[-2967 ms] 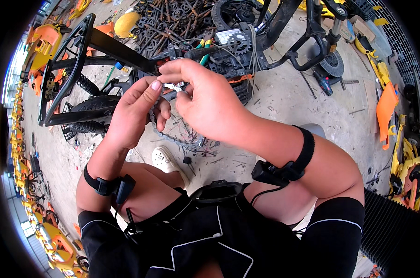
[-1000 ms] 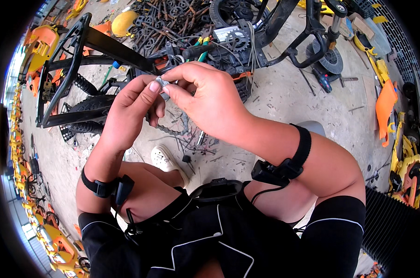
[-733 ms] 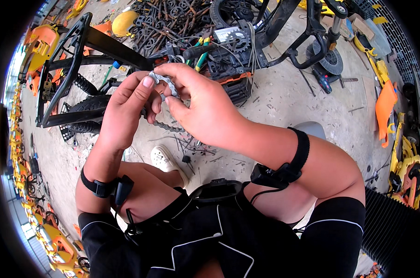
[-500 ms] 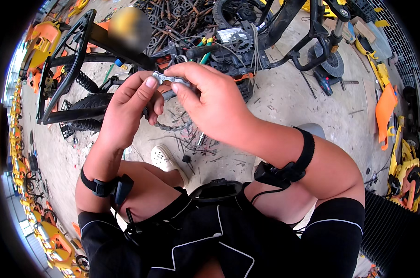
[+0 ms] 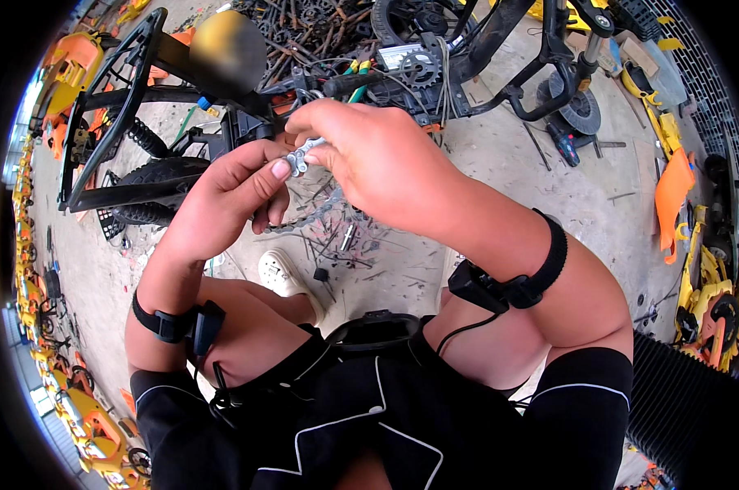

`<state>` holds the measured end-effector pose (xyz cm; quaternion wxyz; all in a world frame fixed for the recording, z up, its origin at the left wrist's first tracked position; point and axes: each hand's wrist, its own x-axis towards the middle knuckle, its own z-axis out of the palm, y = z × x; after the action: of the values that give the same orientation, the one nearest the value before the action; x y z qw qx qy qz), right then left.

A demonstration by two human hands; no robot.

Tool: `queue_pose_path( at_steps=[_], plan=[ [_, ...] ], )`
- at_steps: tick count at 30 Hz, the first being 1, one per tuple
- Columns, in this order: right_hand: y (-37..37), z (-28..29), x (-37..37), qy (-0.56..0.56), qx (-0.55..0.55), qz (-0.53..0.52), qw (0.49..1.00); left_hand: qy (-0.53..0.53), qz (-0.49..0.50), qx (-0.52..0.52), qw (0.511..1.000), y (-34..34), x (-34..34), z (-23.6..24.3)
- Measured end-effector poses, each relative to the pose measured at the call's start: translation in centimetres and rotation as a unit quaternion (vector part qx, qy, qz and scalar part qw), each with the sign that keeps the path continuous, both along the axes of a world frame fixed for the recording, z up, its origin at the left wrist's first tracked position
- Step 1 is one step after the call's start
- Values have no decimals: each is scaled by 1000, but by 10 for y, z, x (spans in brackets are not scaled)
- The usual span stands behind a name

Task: The person removes a chain from a sprocket using a screwdriver and then manipulates the links by hand.

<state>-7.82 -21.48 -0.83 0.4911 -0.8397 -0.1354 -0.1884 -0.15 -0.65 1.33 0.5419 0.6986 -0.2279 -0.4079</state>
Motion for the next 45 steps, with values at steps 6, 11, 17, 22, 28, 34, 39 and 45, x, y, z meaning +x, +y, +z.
queue_pose_path(
  at_steps=[6,11,17,22,28,34,39,45],
  plan=[
    [-2,13,-5,52,5,-57,997,-6,10,-17,1000,0,1,2],
    [-1,9,-6,80,42,-58,994,4,58,-19,998,-6,-1,5],
    [8,-7,-4,48,97,-62,992,5,52,-13,999,-6,0,0],
    [1,3,-4,126,61,-22,990,31,23,-21,999,-3,1,-2],
    [-2,-1,2,115,43,21,992,147,26,-24,988,-6,3,-3],
    [-1,-6,7,83,71,33,994,233,45,-47,970,-10,3,-3],
    [1,-11,6,70,71,36,994,228,66,-48,970,-13,0,-1],
    [5,-4,3,162,144,44,975,185,60,-25,981,-11,-1,-2]
  ],
)
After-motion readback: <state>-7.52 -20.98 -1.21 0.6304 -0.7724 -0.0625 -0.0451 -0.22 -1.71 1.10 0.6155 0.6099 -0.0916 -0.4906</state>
